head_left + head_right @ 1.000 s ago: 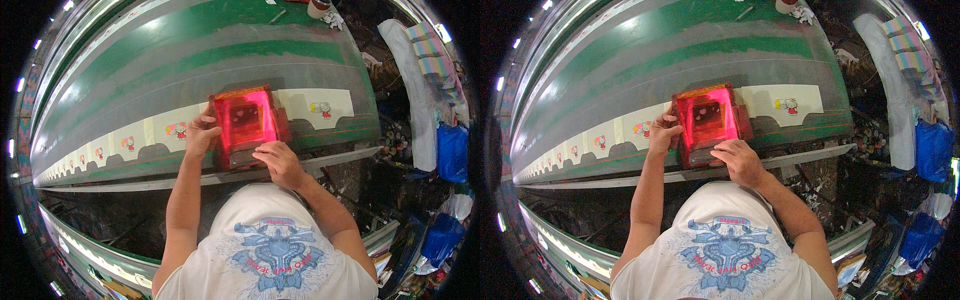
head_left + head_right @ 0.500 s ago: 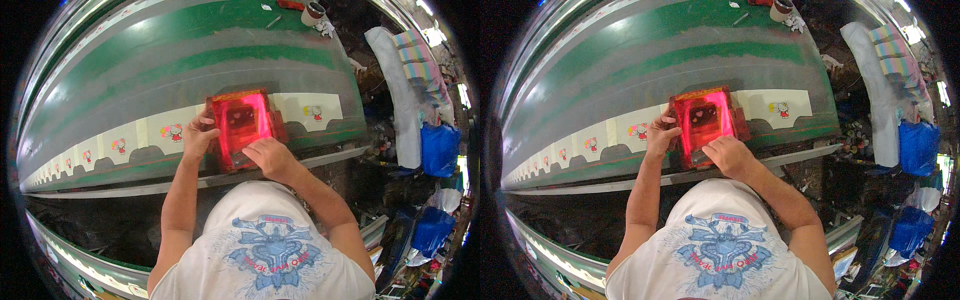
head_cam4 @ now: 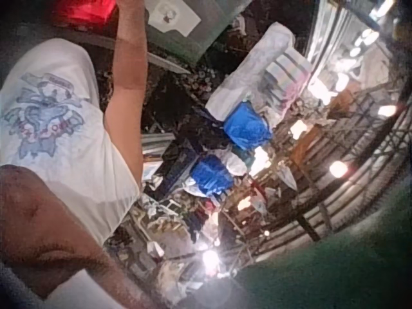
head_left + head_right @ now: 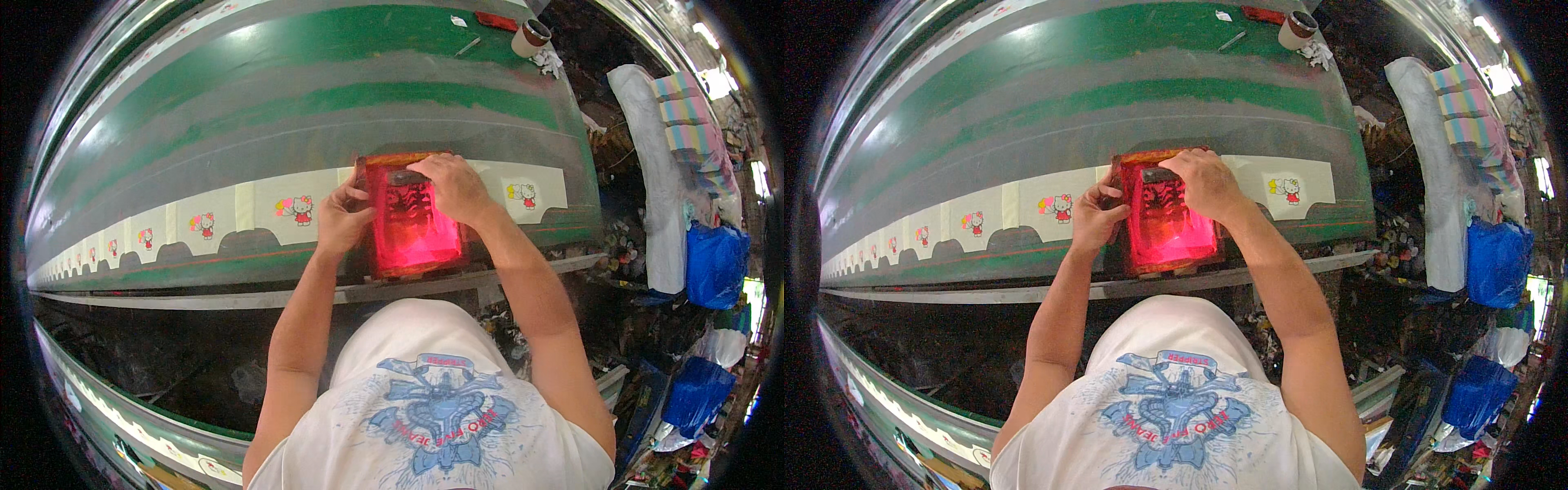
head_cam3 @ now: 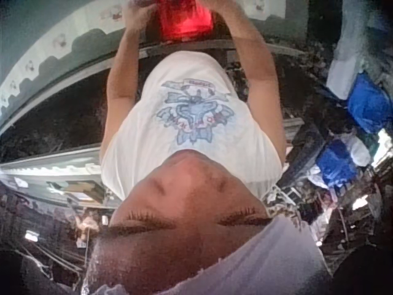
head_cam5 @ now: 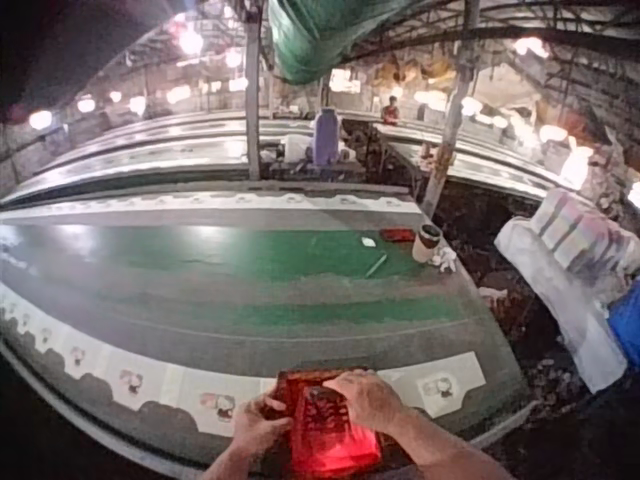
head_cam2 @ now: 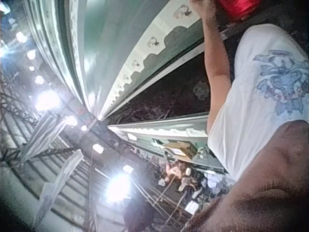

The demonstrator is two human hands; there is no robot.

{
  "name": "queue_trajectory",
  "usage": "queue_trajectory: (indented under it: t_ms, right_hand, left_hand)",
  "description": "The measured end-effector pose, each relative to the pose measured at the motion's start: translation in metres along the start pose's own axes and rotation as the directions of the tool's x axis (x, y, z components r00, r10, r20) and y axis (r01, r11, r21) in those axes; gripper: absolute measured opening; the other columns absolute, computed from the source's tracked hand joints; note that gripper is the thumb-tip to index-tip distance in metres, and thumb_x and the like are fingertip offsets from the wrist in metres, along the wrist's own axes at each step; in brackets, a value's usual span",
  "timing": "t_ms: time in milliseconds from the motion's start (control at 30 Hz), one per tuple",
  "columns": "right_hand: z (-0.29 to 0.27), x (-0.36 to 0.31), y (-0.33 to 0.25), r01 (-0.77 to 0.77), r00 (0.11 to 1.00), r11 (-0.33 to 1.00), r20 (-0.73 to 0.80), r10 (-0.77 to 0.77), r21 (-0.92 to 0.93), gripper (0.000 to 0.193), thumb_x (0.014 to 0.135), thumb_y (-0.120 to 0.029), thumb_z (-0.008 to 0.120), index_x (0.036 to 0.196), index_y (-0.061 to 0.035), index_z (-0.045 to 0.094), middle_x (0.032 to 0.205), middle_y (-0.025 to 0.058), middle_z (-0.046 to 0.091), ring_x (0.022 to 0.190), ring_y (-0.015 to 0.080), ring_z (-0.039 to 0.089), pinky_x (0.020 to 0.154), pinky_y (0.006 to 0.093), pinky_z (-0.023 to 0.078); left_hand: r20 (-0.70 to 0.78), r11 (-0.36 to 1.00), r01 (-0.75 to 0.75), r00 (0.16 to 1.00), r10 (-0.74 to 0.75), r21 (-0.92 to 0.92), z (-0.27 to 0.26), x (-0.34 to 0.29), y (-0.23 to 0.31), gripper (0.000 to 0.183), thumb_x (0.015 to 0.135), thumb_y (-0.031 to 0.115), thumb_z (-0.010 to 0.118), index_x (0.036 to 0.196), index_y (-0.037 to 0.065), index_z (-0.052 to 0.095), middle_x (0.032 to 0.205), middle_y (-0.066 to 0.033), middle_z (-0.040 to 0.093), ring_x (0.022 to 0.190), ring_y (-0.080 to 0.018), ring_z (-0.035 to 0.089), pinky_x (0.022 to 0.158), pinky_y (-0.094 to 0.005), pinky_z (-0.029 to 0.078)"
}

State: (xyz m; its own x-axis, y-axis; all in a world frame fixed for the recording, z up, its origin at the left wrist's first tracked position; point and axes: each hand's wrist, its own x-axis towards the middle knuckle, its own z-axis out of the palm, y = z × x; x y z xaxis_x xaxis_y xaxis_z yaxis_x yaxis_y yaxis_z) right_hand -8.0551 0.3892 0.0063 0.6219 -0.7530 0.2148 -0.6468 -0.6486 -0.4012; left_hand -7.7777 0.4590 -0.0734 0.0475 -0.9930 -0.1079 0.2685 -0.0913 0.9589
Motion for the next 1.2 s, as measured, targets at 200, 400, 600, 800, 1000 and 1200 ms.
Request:
queue_trajectory:
  t_ms: [200,400,600,800,1000,1200]
  right_hand:
    - [0.013,-0.041,-0.037,0.025,1.000,0.999,-0.015,-0.025,-0.036,0.050,0.093,-0.001,0.069,0.141,-0.0075,0.081,0.134,0.0155,0.079,0.126,0.0402,0.074,0.111,0.0554,0.057]
    - [0.014,-0.091,-0.081,0.051,0.999,0.999,-0.013,-0.051,-0.004,0.049,0.093,-0.004,0.069,0.140,-0.0079,0.081,0.133,0.0152,0.078,0.123,0.0373,0.074,0.106,0.0531,0.057]
    - [0.010,-0.110,-0.097,0.007,1.000,0.998,0.012,-0.008,0.070,0.049,0.092,-0.001,0.074,0.140,-0.0080,0.081,0.134,0.0130,0.077,0.122,0.0368,0.073,0.106,0.0522,0.058]
    - [0.005,-0.127,-0.074,0.073,0.987,0.982,-0.153,-0.046,0.176,0.053,0.085,-0.005,0.090,0.137,-0.0082,0.080,0.136,0.0120,0.077,0.128,0.0364,0.073,0.108,0.0523,0.058]
    - [-0.023,-0.172,-0.025,0.033,0.977,0.978,-0.212,0.012,0.205,0.048,0.086,-0.002,0.089,0.133,-0.0072,0.082,0.134,0.0122,0.078,0.127,0.0369,0.074,0.107,0.0529,0.059]
    - [-0.065,-0.245,0.050,-0.057,0.957,0.982,-0.271,0.104,0.177,0.048,0.085,0.007,0.084,0.132,-0.0041,0.082,0.132,0.0138,0.078,0.126,0.0394,0.074,0.111,0.0542,0.059]
  left_hand:
    - [0.015,0.999,-0.007,1.000,0.008,-0.048,-0.001,0.001,-0.006,0.026,0.086,-0.013,0.085,0.105,-0.001,0.071,0.183,-0.0192,0.055,0.131,-0.0137,0.073,0.101,-0.0317,0.062]
    - [0.013,0.999,0.014,1.000,-0.014,0.042,-0.003,-0.004,-0.007,0.030,0.086,-0.017,0.083,0.108,-0.002,0.070,0.183,-0.0225,0.053,0.141,-0.0201,0.071,0.110,-0.0358,0.061]
    - [0.019,0.992,-0.044,0.999,0.042,0.121,-0.004,0.003,-0.004,0.023,0.086,-0.012,0.084,0.103,-0.004,0.070,0.180,-0.0207,0.058,0.138,-0.0179,0.072,0.107,-0.0347,0.062]
    - [0.021,0.993,-0.096,0.995,0.095,0.068,0.009,-0.002,0.008,0.025,0.084,-0.015,0.083,0.100,-0.001,0.071,0.181,-0.0228,0.056,0.151,-0.0245,0.067,0.114,-0.0386,0.060]
    - [0.038,0.984,-0.177,0.984,0.176,0.024,0.083,0.001,-0.007,0.028,0.081,-0.017,0.085,0.095,0.002,0.070,0.181,-0.0269,0.054,0.159,-0.0318,0.062,0.125,-0.0424,0.055]
    - [0.056,0.990,-0.137,0.989,0.135,0.042,0.189,0.014,-0.053,0.032,0.082,-0.019,0.087,0.095,0.004,0.070,0.184,-0.0268,0.049,0.166,-0.0336,0.056,0.129,-0.0476,0.052]
